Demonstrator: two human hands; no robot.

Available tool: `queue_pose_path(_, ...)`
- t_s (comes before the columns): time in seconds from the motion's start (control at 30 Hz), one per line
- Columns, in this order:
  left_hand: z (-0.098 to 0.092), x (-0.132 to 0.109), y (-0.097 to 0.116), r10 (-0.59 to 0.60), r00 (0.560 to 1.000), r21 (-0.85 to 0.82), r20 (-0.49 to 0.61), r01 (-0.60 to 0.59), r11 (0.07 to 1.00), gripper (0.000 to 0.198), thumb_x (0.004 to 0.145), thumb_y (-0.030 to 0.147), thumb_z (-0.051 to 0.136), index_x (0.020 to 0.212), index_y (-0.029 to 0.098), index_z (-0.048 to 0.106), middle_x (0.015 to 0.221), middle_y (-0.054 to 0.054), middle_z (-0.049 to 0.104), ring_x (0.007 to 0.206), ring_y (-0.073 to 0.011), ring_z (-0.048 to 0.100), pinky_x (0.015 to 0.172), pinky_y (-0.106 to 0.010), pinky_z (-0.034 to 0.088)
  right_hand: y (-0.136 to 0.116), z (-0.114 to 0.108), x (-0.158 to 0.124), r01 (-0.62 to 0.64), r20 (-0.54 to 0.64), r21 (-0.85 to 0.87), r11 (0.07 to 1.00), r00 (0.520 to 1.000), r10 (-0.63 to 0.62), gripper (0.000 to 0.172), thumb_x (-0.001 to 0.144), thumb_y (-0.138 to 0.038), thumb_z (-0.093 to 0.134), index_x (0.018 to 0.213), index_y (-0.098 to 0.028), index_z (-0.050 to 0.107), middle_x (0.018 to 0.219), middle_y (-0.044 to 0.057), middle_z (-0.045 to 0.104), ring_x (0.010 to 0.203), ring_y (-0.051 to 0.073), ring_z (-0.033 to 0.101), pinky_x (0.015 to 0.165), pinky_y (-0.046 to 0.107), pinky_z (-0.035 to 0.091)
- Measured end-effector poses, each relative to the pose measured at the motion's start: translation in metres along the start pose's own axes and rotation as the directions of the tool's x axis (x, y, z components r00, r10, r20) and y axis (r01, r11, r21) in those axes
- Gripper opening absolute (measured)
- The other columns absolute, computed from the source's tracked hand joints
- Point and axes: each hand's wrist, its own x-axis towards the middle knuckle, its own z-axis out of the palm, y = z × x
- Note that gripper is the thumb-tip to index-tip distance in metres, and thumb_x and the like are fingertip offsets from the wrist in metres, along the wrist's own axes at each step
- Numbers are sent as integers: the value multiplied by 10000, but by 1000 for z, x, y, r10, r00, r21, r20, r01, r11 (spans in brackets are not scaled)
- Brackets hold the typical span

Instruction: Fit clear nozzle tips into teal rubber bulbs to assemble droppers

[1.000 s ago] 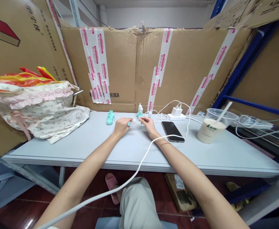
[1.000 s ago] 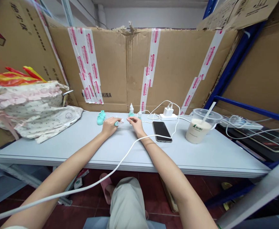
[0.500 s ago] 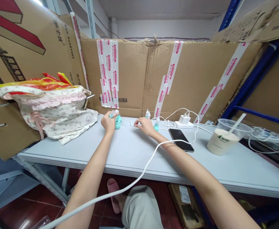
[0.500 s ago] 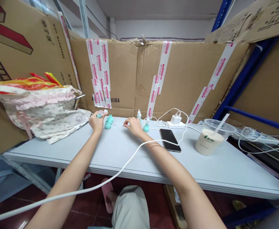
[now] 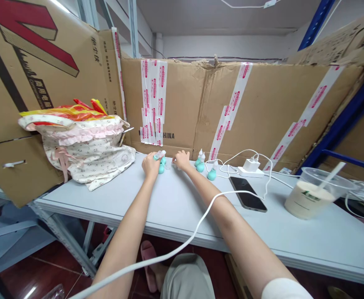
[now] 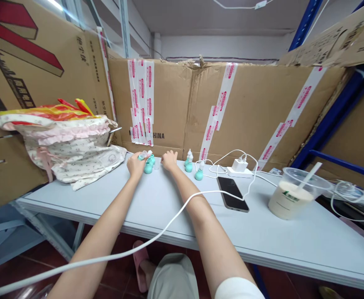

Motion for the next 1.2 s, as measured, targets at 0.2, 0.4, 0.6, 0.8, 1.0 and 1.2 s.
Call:
queue_pose_path(0.2,1,-1,2,47,999,5,23,-47,999,263,796,429,488,785,224,653,840,-66,663,724,-189,571,565,-260,292,0,9,2,25,34,-12,1000,999,-25,153,776,-299,568,812,-224,697,993,109,590,1019,255,407,850,413,229)
queue_pose_path(0.4,3,-1,1,69,997,25,36,-69,997,259,796,432,498,783,225,653,837,-58,663,711,-176,567,555,-255,277,2,13,3,13,62,-2,1000,998,-13,159,773,-314,565,814,-233,696,1015,101,599,1014,251,419,850,410,229)
queue_pose_path(0.6,1,-1,3,35,995,103,89,-44,994,291,824,450,450,814,234,645,869,-36,660,749,-163,570,577,-254,273,4,14,6,18,81,-10,1000,997,-17,147,755,-321,578,802,-244,694,986,77,626,995,246,440,848,404,230)
queue_pose_path(0.8,2,-1,2,42,992,125,117,-57,991,264,802,457,493,818,237,639,872,-25,657,770,-157,564,586,-249,265,5,14,9,25,78,-11,1000,997,-24,161,768,-323,558,817,-252,695,985,72,639,993,244,444,847,399,228)
queue_pose_path(1.0,2,-3,2,55,990,141,130,-73,987,265,809,452,486,814,236,638,865,-25,660,771,-160,569,584,-250,261,3,16,4,26,92,-8,1000,995,-25,164,773,-337,558,809,-252,694,974,69,646,992,245,453,844,399,224)
queue_pose_path(1.2,1,-5,3,58,987,140,153,-80,987,252,810,443,488,815,239,635,875,-25,664,777,-164,575,588,-251,267,9,10,2,27,37,-1,1000,999,-26,202,819,-348,508,853,-253,683,941,66,661,977,236,465,825,384,221)
